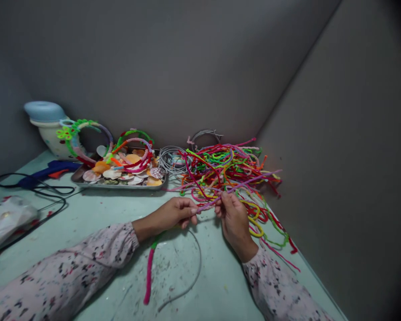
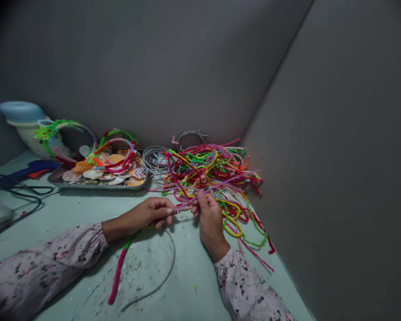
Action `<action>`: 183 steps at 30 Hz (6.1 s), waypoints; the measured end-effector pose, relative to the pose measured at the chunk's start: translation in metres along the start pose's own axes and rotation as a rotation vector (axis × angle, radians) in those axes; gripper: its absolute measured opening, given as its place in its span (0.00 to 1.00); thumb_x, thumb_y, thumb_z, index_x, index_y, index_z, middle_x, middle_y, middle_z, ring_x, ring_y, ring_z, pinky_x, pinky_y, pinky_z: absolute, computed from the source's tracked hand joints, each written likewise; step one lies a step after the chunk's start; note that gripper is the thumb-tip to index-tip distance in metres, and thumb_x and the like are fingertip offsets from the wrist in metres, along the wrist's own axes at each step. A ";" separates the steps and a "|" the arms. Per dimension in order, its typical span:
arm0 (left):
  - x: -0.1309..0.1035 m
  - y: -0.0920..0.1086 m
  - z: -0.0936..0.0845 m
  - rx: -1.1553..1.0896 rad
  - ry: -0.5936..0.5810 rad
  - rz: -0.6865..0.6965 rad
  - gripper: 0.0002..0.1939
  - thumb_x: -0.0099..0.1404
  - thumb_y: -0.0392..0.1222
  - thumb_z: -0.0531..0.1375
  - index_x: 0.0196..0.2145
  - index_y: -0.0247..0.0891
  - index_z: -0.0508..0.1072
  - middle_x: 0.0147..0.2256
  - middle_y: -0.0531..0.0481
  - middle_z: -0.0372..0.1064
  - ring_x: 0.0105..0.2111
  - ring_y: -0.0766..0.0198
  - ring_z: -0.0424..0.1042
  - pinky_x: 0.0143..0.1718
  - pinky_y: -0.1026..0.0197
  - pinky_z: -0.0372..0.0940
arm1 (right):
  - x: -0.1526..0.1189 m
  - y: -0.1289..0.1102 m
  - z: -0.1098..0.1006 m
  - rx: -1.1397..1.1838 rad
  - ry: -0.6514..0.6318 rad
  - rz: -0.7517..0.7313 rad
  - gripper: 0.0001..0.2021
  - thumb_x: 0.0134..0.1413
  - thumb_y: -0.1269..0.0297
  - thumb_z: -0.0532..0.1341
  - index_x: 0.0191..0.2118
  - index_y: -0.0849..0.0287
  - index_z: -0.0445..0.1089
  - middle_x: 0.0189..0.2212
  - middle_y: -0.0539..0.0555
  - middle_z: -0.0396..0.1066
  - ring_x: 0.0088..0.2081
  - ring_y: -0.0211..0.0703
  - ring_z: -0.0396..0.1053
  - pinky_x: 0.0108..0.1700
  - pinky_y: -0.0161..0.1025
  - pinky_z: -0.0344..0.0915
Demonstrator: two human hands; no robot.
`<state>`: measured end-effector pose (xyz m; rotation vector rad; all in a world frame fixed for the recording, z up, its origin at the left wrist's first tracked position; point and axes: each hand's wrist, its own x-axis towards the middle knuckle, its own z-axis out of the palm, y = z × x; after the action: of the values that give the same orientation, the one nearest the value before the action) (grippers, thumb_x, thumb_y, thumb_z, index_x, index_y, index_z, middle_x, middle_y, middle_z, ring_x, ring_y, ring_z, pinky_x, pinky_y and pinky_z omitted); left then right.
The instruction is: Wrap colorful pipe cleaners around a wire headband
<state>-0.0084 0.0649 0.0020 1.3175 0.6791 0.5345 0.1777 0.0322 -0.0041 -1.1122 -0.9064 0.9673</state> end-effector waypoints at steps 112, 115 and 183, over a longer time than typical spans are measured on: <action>-0.007 0.000 0.012 0.738 0.307 0.293 0.06 0.60 0.36 0.52 0.27 0.36 0.66 0.22 0.56 0.60 0.23 0.70 0.57 0.25 0.66 0.49 | -0.019 0.004 0.009 -0.221 -0.102 0.024 0.15 0.52 0.51 0.61 0.28 0.59 0.64 0.18 0.46 0.65 0.19 0.33 0.60 0.21 0.31 0.58; -0.006 -0.002 0.010 0.571 0.217 0.272 0.08 0.62 0.39 0.52 0.29 0.35 0.68 0.23 0.55 0.61 0.24 0.69 0.59 0.26 0.67 0.53 | -0.015 0.006 0.007 -0.199 -0.079 0.032 0.15 0.52 0.50 0.61 0.28 0.58 0.64 0.18 0.46 0.65 0.18 0.33 0.60 0.20 0.31 0.57; -0.001 0.004 0.003 0.081 0.067 -0.031 0.14 0.58 0.46 0.60 0.38 0.35 0.67 0.21 0.60 0.54 0.17 0.75 0.50 0.19 0.68 0.45 | -0.014 0.009 0.007 -0.148 -0.240 0.096 0.10 0.55 0.56 0.59 0.34 0.58 0.63 0.19 0.44 0.65 0.18 0.33 0.60 0.19 0.30 0.56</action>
<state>-0.0066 0.0625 0.0063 1.3672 0.7820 0.5324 0.1658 0.0228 -0.0125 -1.1894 -1.1417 1.1453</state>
